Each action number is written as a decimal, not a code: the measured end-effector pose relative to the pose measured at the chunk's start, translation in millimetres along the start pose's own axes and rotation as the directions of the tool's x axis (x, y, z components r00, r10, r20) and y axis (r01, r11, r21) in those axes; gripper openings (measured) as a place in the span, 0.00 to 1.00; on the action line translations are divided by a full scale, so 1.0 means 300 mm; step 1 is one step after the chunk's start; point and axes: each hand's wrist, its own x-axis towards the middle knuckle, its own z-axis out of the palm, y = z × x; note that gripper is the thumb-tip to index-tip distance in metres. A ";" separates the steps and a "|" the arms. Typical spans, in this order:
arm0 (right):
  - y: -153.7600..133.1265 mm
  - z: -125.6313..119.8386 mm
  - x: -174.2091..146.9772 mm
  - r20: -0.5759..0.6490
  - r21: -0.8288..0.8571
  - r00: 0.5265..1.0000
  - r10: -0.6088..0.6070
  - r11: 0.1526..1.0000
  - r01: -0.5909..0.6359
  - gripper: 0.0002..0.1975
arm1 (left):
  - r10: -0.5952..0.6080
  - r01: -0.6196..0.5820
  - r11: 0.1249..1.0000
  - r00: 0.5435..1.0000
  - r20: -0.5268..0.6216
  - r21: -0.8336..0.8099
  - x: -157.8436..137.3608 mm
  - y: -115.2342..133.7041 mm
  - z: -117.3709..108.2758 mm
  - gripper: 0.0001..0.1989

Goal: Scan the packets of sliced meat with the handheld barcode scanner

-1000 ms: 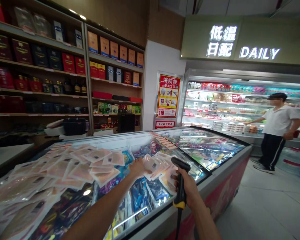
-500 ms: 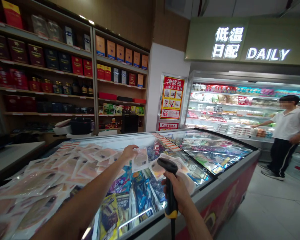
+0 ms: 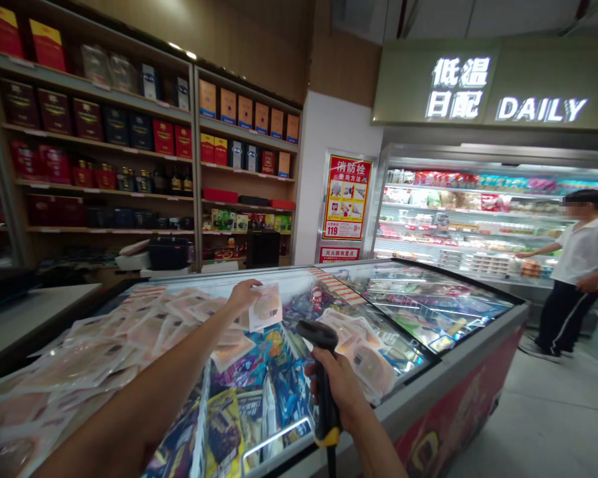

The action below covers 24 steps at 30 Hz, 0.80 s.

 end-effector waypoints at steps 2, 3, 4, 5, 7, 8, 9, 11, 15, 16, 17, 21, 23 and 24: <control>-0.003 -0.007 0.003 -0.012 -0.003 1.000 -0.003 1.000 0.003 0.14 | 0.007 -0.007 1.000 1.000 -0.001 0.007 -0.001 -0.005 -0.004 0.18; -0.003 -0.009 0.004 -0.013 -0.007 1.000 -0.006 1.000 0.006 0.14 | 0.008 -0.008 1.000 1.000 -0.003 0.011 0.000 -0.008 -0.004 0.18; -0.004 -0.009 0.004 -0.008 -0.009 1.000 -0.008 1.000 0.008 0.14 | 0.006 -0.006 1.000 1.000 -0.003 0.012 0.001 -0.012 -0.003 0.18; -0.003 -0.007 0.003 0.001 -0.012 1.000 -0.008 1.000 0.008 0.14 | 0.001 -0.001 1.000 1.000 -0.003 0.012 0.004 -0.016 -0.001 0.18; -0.003 0.003 -0.001 0.027 -0.010 1.000 -0.013 1.000 0.013 0.14 | -0.012 0.012 1.000 1.000 -0.003 0.008 0.009 -0.022 0.004 0.18; -0.003 0.011 -0.005 0.044 -0.007 0.999 -0.015 1.000 0.015 0.14 | -0.015 0.015 1.000 1.000 -0.005 0.002 0.012 -0.023 0.007 0.19; -0.003 0.020 -0.008 0.060 -0.004 0.998 -0.017 1.000 0.017 0.14 | -0.013 0.013 1.000 1.000 -0.007 -0.004 0.014 -0.023 0.009 0.19; -0.006 0.038 -0.011 0.083 -0.007 0.997 -0.008 1.000 0.009 0.14 | -0.006 0.006 1.000 1.000 -0.012 -0.017 0.016 -0.020 0.011 0.19; -0.017 0.067 0.009 0.068 -0.020 0.998 -0.006 1.000 0.008 0.14 | -0.006 0.005 0.999 1.000 -0.020 -0.046 0.015 -0.008 0.009 0.17; -0.021 0.074 0.019 0.057 -0.017 0.998 -0.009 1.000 0.010 0.14 | -0.008 0.007 0.999 1.000 -0.020 -0.050 0.016 -0.006 0.008 0.17; -0.026 0.081 0.031 0.044 -0.014 0.999 -0.010 1.000 0.011 0.13 | -0.010 0.009 0.999 1.000 -0.019 -0.052 0.016 -0.004 0.009 0.17; -0.049 0.123 0.066 0.008 0.003 1.000 -0.022 1.000 0.022 0.14 | -0.007 0.006 0.997 1.000 -0.016 -0.071 0.024 -0.002 0.019 0.16; -0.059 0.148 0.067 0.009 0.006 0.999 -0.045 0.999 0.045 0.15 | -0.007 0.005 0.997 1.000 -0.024 -0.083 0.033 -0.003 0.027 0.16; -0.062 0.160 0.063 0.015 0.006 0.999 -0.050 0.999 0.050 0.15 | -0.006 0.004 0.996 1.000 -0.027 -0.087 0.037 -0.004 0.031 0.17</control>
